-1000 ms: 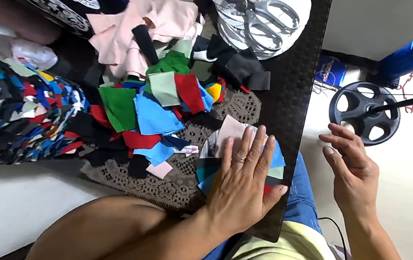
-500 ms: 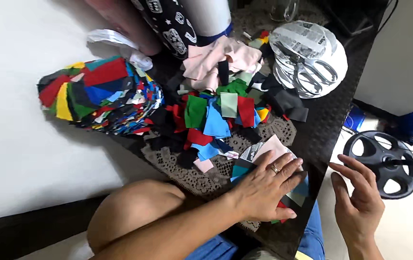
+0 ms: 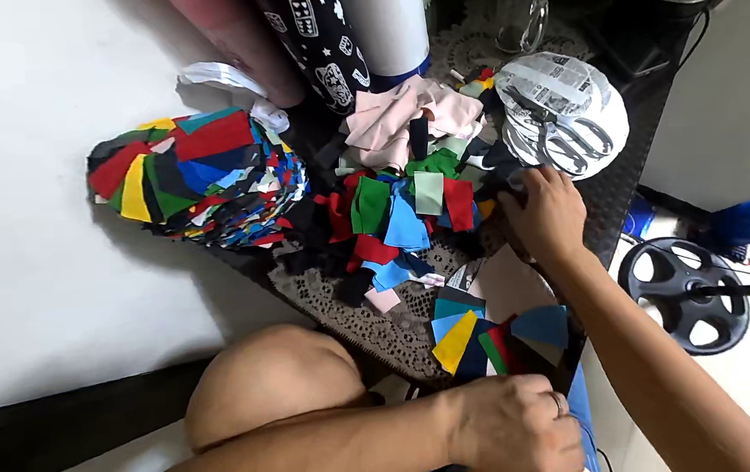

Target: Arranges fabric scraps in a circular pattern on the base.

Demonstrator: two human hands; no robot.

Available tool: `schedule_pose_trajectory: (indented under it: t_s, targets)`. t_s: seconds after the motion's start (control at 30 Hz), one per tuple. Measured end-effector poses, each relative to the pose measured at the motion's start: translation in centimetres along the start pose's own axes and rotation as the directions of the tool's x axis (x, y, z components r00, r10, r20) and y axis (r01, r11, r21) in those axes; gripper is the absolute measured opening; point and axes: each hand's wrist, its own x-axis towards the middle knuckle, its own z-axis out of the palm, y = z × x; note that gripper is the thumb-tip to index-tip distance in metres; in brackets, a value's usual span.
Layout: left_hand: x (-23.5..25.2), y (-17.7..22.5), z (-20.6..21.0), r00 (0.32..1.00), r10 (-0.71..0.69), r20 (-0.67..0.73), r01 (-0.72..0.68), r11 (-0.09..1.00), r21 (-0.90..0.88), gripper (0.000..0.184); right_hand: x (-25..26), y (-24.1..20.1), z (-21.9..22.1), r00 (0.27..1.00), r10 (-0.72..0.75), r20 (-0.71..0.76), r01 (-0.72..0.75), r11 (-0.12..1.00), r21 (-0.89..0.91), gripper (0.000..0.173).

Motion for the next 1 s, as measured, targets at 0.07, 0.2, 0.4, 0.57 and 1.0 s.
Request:
schedule_pose_trajectory:
  t_s: [0.07,0.2,0.4,0.57,1.0]
  targets:
    - [-0.1,0.2,0.1,0.999,0.025,0.021,-0.024,0.999,-0.023,0.027,1.3,-0.4,0.1,0.995,0.060,0.084,-0.058,0.998,-0.033,0.028]
    - [-0.1,-0.1,-0.4,0.990,-0.107,-0.089,0.105,0.994,-0.027,0.031,1.4,-0.3,-1.2,0.988,0.093,0.120,-0.106,0.989,0.107,0.022]
    - [1.7,-3.7,-6.6,0.526,-0.768,-0.366,0.601,0.640,-0.478,0.022,-2.7,0.0,-4.9,0.943,0.135,0.305,-0.327,0.558,0.763,0.016]
    - [1.4,-5.6,-9.4,0.253,-0.916,-0.311,0.525,0.400,-0.751,0.020,-5.6,-0.4,-5.9,0.923,0.082,0.375,-0.377,0.378,0.846,0.020]
    - [2.5,-9.3,-9.4,0.309,-0.862,-0.403,0.697,0.493,-0.521,0.008,-4.2,-2.3,-3.3,0.980,0.112,0.162,-0.197,0.568,0.799,0.014]
